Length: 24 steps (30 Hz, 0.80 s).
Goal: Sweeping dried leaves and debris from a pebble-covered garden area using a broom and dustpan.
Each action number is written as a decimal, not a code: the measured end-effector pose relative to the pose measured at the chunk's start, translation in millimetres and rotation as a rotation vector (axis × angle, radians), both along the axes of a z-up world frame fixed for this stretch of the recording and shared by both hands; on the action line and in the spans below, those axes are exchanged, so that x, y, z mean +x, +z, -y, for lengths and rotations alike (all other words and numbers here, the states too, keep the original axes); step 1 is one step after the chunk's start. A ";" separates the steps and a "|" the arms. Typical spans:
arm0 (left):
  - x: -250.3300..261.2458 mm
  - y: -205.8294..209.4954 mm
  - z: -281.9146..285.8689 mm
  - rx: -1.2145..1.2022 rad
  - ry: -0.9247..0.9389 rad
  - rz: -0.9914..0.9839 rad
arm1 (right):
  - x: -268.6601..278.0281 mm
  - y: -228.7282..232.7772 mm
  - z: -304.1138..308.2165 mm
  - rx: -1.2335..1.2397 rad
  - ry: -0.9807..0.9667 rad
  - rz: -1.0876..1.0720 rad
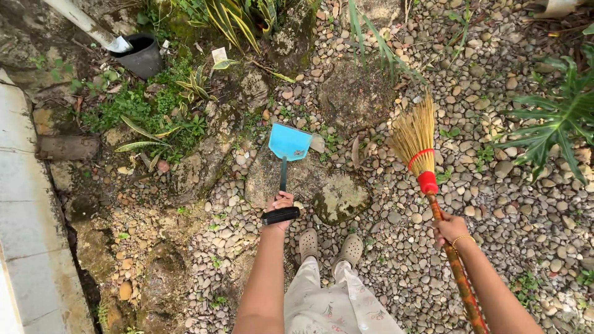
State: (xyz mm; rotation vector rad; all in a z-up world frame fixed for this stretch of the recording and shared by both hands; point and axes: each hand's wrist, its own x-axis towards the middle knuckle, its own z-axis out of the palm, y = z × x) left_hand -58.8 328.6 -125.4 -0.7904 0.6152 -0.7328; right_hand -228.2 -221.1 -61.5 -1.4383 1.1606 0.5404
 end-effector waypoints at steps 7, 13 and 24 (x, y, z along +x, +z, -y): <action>21.1 47.7 20.6 0.335 -0.110 -0.135 | 37.6 5.8 -84.9 0.346 -0.165 0.102; 40.2 61.1 11.9 0.547 -0.397 -0.026 | 52.4 -17.4 -169.6 0.403 -0.130 -0.016; 71.1 30.3 27.6 0.898 -0.659 0.048 | -52.9 -83.6 -69.8 0.420 -0.345 -0.024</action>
